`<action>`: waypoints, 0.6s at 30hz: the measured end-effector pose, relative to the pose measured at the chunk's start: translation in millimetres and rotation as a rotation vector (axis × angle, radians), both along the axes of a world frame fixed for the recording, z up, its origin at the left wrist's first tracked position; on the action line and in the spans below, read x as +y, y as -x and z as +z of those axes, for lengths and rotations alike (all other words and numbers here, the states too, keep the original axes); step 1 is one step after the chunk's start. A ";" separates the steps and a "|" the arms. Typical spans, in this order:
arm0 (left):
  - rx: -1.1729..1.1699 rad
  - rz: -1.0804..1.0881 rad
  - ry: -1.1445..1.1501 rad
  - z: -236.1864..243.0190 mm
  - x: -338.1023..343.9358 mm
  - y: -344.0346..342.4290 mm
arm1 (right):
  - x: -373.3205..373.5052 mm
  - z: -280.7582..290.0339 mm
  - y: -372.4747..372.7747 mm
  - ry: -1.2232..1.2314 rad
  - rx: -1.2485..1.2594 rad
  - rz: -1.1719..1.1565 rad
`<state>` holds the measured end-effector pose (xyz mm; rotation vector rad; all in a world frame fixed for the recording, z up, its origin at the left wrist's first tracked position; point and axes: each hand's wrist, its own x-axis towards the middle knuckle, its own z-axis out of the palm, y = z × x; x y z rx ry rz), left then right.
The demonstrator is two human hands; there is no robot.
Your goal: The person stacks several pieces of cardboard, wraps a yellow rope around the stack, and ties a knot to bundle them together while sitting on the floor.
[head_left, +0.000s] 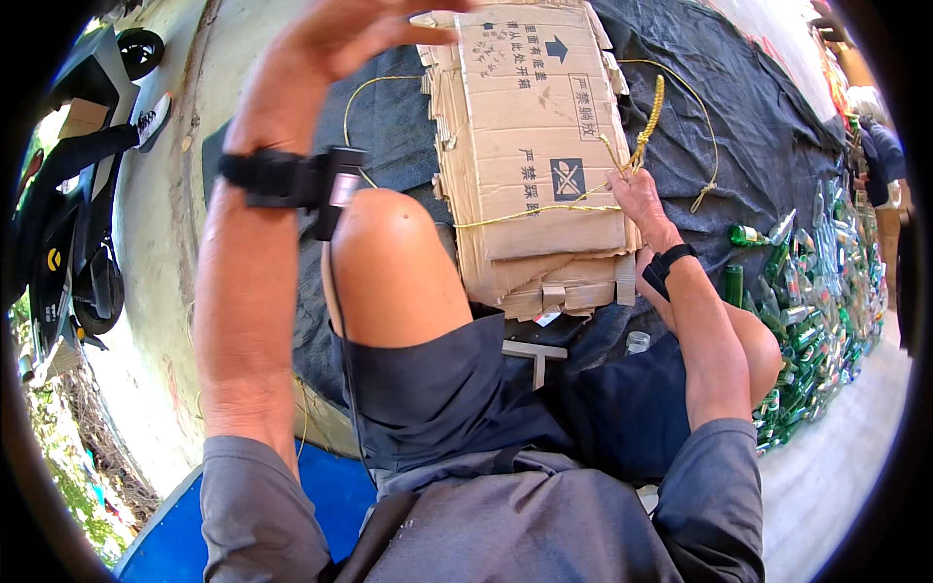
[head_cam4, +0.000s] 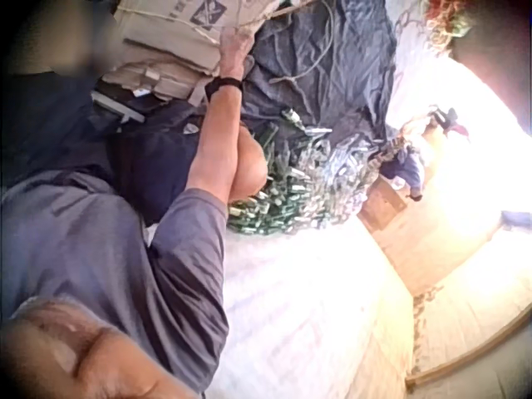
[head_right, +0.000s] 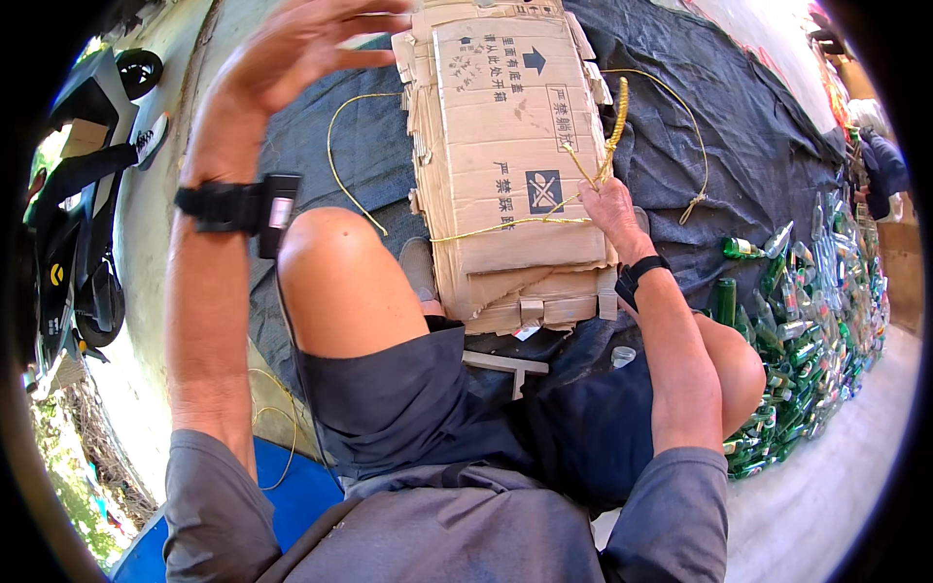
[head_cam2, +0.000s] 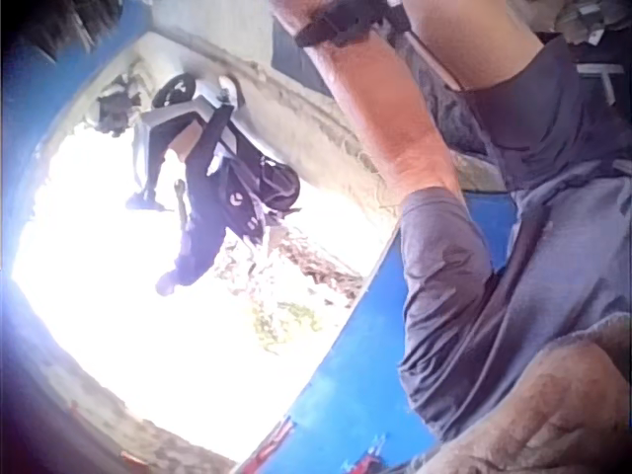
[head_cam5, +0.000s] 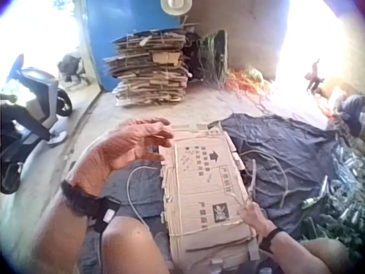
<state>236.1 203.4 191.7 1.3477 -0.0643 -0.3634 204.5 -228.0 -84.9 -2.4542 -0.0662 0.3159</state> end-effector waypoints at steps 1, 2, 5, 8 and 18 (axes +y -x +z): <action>-0.106 0.027 -0.170 -9.5 27.6 7.1 | -5.2 -2.4 0.5 0.011 -0.005 -0.021; -0.212 0.071 -0.361 -19.6 61.4 20.0 | 1.2 -5.8 -3.8 0.003 -0.013 -0.025; 0.090 0.231 -0.445 -72.0 129.6 69.1 | -8.6 -14.2 -6.9 0.115 -0.033 0.023; 0.342 0.273 -0.560 -130.4 177.4 133.4 | -0.1 -1.9 -4.7 0.208 -0.064 0.082; 0.638 0.320 -0.760 -221.6 285.9 304.0 | 5.6 17.5 -10.7 0.274 0.009 0.176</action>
